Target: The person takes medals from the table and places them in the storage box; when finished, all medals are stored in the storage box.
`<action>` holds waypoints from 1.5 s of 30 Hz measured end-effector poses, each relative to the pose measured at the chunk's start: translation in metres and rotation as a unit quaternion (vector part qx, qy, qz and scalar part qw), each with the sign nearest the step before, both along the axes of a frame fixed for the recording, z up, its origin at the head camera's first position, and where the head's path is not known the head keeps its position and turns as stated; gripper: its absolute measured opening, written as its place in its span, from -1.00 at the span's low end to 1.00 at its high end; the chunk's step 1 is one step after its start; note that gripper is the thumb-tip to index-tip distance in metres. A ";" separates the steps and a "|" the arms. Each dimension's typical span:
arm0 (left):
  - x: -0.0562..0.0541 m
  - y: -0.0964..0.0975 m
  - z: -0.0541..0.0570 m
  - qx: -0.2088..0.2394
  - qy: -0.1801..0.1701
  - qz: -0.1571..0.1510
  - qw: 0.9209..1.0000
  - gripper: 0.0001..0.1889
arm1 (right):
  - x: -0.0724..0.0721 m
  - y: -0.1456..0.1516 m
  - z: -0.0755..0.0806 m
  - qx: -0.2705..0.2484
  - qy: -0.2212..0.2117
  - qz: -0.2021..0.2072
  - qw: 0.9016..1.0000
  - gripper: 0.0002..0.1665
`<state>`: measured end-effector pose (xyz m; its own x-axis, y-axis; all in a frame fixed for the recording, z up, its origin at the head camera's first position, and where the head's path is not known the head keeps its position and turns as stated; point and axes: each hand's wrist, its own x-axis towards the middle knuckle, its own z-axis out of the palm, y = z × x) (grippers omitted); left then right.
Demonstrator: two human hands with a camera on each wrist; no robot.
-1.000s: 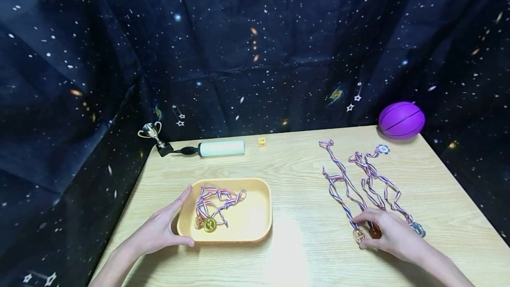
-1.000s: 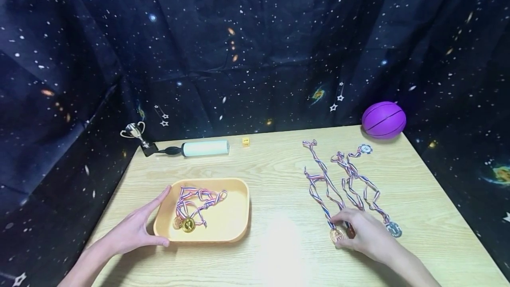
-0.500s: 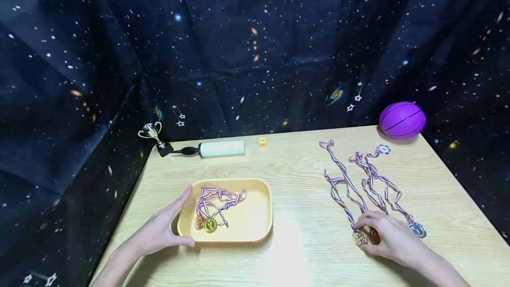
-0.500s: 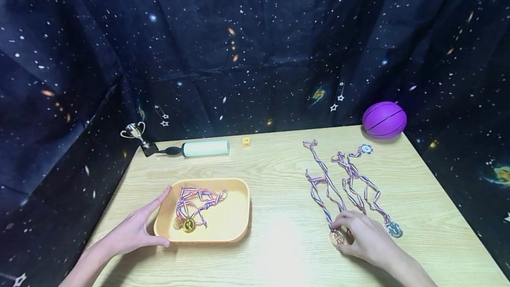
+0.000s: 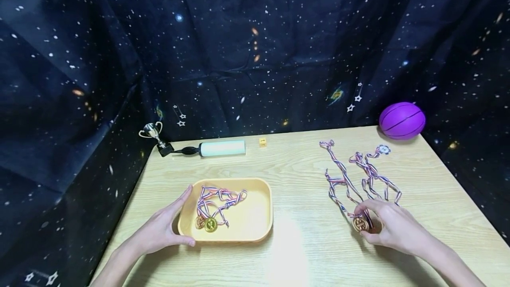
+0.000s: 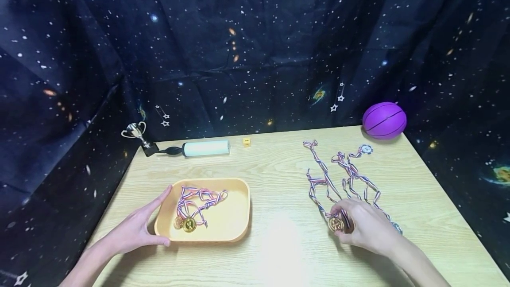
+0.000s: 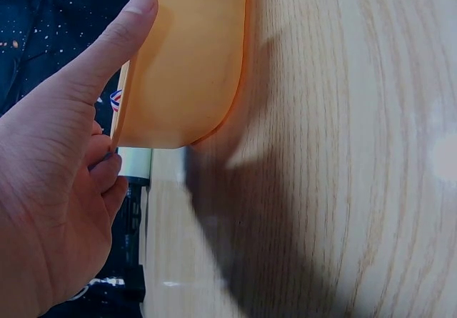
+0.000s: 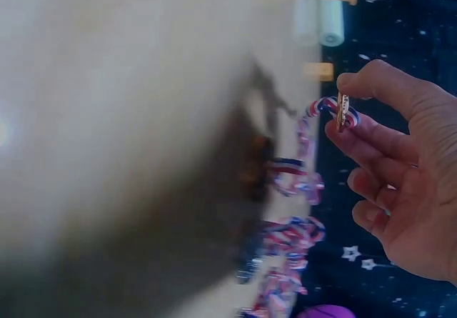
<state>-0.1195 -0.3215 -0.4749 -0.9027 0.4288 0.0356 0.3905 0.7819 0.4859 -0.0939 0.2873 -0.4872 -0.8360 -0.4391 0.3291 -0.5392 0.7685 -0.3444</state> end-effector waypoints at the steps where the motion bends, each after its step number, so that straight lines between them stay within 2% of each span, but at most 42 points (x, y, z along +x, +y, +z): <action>1: 0.000 0.000 0.000 0.000 0.001 0.000 1.000 0.48 | -0.002 0.000 0.005 -0.005 0.000 0.001 1.000 -0.38; 8: 0.001 -0.002 0.000 0.004 -0.002 0.002 1.000 0.48 | -0.017 -0.003 0.045 -0.006 -0.002 -0.011 1.000 -0.39; 12: 0.001 -0.001 0.000 0.007 -0.002 0.000 1.000 0.48 | -0.024 -0.005 0.070 -0.010 -0.030 -0.015 0.999 -0.37; 14: 0.001 0.000 0.000 0.008 -0.004 0.000 1.000 0.48 | -0.028 -0.007 0.082 -0.012 -0.029 -0.006 0.999 -0.38; 22: 0.002 0.000 0.001 0.006 -0.005 0.002 1.000 0.47 | -0.050 -0.019 0.126 -0.010 0.040 0.047 0.998 -0.39; 31: 0.000 0.000 0.001 0.002 -0.002 0.003 1.000 0.48 | -0.063 -0.051 0.179 -0.003 0.051 0.050 0.997 -0.48; 34: 0.000 -0.001 0.001 0.001 -0.003 0.002 1.000 0.48 | -0.066 -0.067 0.196 0.000 0.039 0.052 0.998 -0.50; 39: 0.000 -0.001 0.001 0.001 -0.003 0.003 1.000 0.48 | -0.074 -0.096 0.214 0.003 0.017 0.065 0.998 -0.56; 45: 0.001 0.000 0.000 0.005 0.003 0.000 1.000 0.47 | -0.083 -0.129 0.217 -0.014 0.003 0.104 0.994 -0.58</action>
